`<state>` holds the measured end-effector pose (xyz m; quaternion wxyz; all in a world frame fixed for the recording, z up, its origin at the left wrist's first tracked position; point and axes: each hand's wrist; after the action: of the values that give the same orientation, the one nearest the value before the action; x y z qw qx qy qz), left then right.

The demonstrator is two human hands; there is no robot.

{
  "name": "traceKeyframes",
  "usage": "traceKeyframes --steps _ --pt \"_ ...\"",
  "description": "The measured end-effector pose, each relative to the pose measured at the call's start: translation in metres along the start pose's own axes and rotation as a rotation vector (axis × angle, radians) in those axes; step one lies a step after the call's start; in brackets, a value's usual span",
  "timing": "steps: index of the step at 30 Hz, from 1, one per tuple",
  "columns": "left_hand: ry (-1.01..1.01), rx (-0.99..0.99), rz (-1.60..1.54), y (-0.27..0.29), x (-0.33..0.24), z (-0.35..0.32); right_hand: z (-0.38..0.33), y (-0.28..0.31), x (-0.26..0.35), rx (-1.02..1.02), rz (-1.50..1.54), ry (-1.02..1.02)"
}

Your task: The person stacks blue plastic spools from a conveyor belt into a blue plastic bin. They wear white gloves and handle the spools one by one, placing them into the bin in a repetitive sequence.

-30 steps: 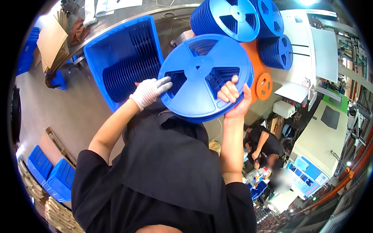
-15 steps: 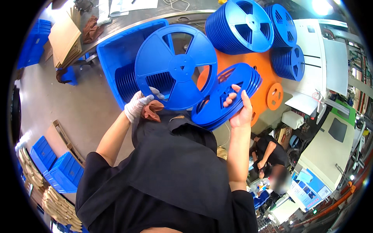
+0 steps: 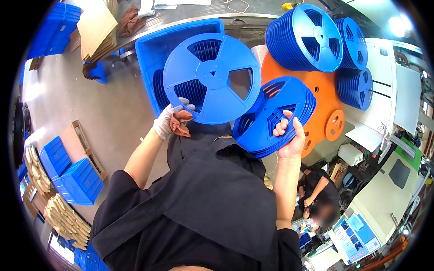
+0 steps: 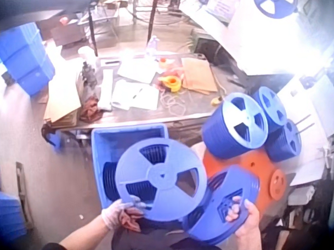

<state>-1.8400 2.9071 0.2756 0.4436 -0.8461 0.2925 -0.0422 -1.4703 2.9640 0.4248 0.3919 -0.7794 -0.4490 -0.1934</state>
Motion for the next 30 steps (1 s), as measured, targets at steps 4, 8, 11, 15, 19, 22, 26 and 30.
traceKeyframes --steps 4,8,11,15,19,22,26,30 --pt "-0.001 -0.002 0.001 0.014 0.003 0.002 0.001 0.0 -0.002 -0.009 -0.008 -0.013" --pt "-0.136 -0.15 0.05 0.026 0.004 0.002 -0.003 -0.001 -0.009 -0.021 -0.015 -0.014" --pt "-0.243 -0.311 0.213 0.055 -0.001 0.021 -0.007 -0.002 -0.013 -0.029 -0.013 -0.008" --pt "-0.343 -0.547 0.419 0.079 -0.011 0.056 -0.011 -0.001 -0.018 -0.041 -0.012 0.004" --pt "-0.319 -0.602 0.491 0.076 -0.024 0.091 -0.015 0.004 -0.023 -0.062 -0.021 0.021" --pt "-0.267 -0.574 0.506 0.054 -0.027 0.11 -0.017 0.005 -0.026 -0.088 -0.022 0.018" --pt "-0.16 -0.553 0.496 0.037 -0.022 0.127 -0.021 0.003 -0.028 -0.079 -0.026 0.04" --pt "-0.003 -0.483 0.515 0.037 -0.018 0.129 -0.025 0.0 -0.028 -0.022 -0.025 0.065"
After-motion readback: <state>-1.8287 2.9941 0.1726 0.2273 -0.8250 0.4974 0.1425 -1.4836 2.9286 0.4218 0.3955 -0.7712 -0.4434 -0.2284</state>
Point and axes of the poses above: each hand's wrist, its own z-axis towards the middle knuckle, its own y-axis out of the back of the hand, x = y × z, and after that the axes turned 7 degrees about -z, right-handed
